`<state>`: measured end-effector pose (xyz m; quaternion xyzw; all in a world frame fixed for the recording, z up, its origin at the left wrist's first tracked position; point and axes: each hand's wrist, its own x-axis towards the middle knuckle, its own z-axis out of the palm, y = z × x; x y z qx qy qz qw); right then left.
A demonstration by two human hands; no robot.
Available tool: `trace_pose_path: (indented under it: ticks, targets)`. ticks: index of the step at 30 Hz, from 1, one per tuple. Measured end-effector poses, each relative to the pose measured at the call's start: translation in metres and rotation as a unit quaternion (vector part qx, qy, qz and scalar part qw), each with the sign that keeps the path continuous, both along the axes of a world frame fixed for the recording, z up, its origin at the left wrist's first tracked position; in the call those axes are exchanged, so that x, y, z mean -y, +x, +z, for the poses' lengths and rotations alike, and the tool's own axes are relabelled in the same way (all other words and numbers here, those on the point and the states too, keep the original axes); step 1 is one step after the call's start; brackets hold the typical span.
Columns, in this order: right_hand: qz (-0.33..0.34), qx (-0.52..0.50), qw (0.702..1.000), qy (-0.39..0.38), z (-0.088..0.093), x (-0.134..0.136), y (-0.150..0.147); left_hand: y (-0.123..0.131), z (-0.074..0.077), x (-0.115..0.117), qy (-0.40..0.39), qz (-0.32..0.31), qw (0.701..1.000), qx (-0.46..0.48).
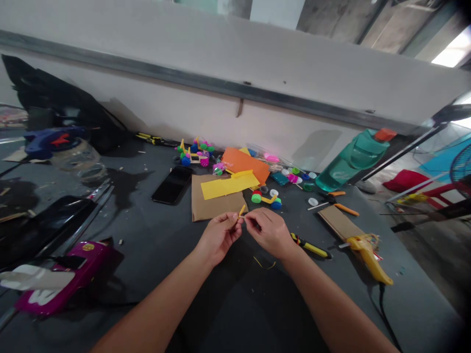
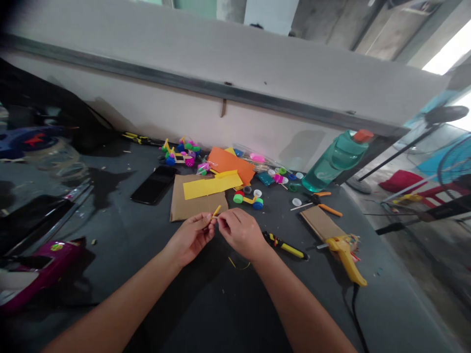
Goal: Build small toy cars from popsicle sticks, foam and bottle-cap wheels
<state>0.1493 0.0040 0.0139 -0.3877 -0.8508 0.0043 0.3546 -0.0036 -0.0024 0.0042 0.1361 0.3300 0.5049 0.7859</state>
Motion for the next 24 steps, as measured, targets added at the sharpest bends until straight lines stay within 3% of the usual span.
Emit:
trace_pose_path:
  ticks: [5,10,16,24]
  targets:
    - [-0.052,-0.011,0.999,0.001,0.0010,0.0001,-0.0001,0.0000,-0.0005,-0.0002,0.002,-0.005,1.000,-0.009]
    - [-0.029,-0.003,1.000,-0.004,0.0003,0.0011,-0.0009,0.0001,-0.0001,0.0000,0.003,0.001,1.000,-0.009]
    - [-0.086,-0.030,0.996,-0.010,0.0027,-0.0010,0.0015,0.0004,0.0047,0.0010,-0.008,-0.014,0.999,-0.032]
    - [-0.040,-0.008,0.999,-0.004,0.0002,0.0006,0.0008,0.0006,0.0033,0.0009,0.001,-0.020,0.999,-0.025]
